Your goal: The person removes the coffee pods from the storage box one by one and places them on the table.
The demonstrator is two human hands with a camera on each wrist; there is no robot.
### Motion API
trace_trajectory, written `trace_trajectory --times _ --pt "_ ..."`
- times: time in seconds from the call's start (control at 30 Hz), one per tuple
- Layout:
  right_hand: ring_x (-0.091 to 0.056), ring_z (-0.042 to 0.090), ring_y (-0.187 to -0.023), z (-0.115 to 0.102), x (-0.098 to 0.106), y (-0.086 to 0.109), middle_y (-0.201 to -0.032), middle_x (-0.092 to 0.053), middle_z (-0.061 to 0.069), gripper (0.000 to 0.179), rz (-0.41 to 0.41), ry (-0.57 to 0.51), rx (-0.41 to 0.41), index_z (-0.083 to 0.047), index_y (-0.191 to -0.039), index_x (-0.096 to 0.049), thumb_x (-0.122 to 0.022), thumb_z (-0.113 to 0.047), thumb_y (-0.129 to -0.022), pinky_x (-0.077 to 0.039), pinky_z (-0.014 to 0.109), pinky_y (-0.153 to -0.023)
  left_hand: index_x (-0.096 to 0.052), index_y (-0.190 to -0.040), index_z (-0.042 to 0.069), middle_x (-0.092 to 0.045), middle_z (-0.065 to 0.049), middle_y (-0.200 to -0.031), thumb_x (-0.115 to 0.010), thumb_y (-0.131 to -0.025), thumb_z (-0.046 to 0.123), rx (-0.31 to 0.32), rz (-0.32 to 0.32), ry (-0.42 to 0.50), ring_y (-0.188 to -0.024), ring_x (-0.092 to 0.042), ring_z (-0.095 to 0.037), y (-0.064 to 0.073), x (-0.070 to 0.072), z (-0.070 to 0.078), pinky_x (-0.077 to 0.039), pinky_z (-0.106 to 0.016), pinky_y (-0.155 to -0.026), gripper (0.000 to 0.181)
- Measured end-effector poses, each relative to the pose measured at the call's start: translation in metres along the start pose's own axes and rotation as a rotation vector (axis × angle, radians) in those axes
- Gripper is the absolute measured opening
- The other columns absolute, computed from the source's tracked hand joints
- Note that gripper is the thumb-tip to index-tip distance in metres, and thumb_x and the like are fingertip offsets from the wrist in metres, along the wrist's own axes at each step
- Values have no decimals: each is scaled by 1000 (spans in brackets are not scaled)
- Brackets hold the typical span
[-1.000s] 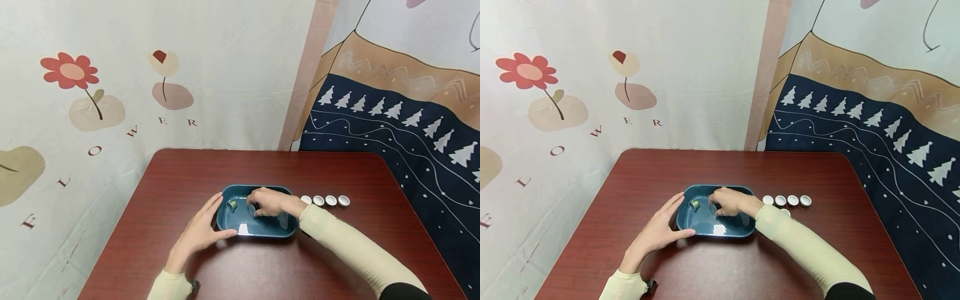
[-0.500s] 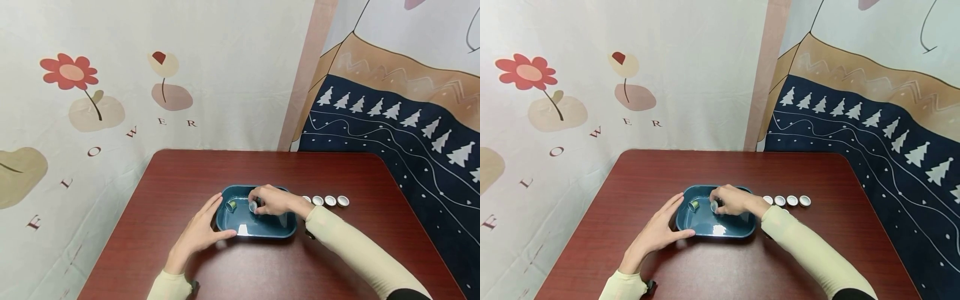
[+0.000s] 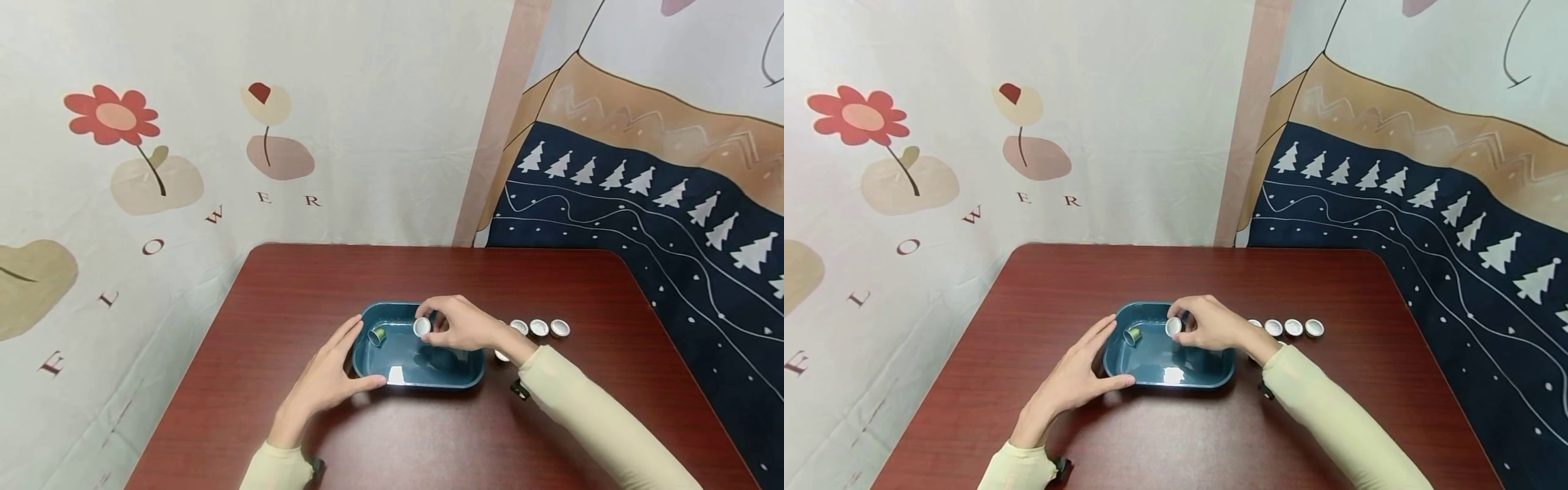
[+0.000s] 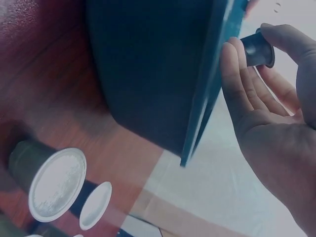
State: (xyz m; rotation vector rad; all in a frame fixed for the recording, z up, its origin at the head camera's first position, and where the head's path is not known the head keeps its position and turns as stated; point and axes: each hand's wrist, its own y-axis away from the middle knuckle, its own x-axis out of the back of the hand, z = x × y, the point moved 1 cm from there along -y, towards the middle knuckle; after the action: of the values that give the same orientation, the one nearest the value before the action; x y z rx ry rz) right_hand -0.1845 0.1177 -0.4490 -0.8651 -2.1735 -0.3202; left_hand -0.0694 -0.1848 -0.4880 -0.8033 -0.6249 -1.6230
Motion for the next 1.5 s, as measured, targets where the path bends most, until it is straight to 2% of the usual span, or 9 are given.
trace_trajectory --times 0.33,0.53,0.7,0.93,1.13,1.3,1.5 --pt "-73 6 -88 9 13 32 -116 -79 4 35 128 -116 19 -11 -129 -77 -90 -10 -96 -67 25 -83 -36 -178 16 -33 2 -187 -93 -83 70 13 -7 -3 -168 -45 -37 1 0 -1 -47 -66 -130 123" --pt "-75 7 -88 15 20 54 -110 -79 1 38 194 -165 -10 -14 -129 -77 -93 -10 -94 -67 25 -81 -35 -179 17 -32 3 -188 -92 -83 71 18 -14 0 -168 -44 -36 1 1 -1 -46 -67 -130 124" --pt "-76 7 -90 20 26 71 -108 -81 -3 38 246 -148 -28 -17 -128 -79 -94 -13 -94 -66 28 -82 -35 -179 16 -32 3 -188 -92 -83 71 15 -14 -3 -168 -45 -37 1 1 -2 -46 -67 -130 124" --pt "-78 7 -94 27 36 97 -109 -82 -5 37 307 -132 -65 -22 -128 -79 -93 -15 -95 -65 25 -83 -36 -178 15 -32 2 -188 -93 -83 69 15 -15 2 -169 -44 -37 1 1 -2 -46 -67 -130 123" --pt "-80 7 -94 30 45 117 -110 -83 -1 34 349 -160 -103 -21 -127 -78 -91 -13 -97 -63 20 -81 -36 -178 15 -33 1 -188 -93 -84 68 16 -13 3 -168 -45 -37 1 2 -1 -46 -68 -129 123" --pt "-79 5 -95 37 52 133 -113 -82 3 33 385 -162 -136 -19 -127 -77 -89 -10 -98 -64 20 -79 -36 -178 15 -33 -1 -187 -93 -83 69 11 -6 3 -168 -46 -38 0 2 -2 -47 -68 -129 123" --pt "-78 3 -95 45 58 156 -115 -81 8 33 437 -141 -169 -14 -129 -76 -87 -7 -98 -64 17 -82 -37 -178 15 -34 -1 -187 -93 -84 67 0 -3 1 -166 -47 -39 -1 1 -1 -48 -69 -127 122"
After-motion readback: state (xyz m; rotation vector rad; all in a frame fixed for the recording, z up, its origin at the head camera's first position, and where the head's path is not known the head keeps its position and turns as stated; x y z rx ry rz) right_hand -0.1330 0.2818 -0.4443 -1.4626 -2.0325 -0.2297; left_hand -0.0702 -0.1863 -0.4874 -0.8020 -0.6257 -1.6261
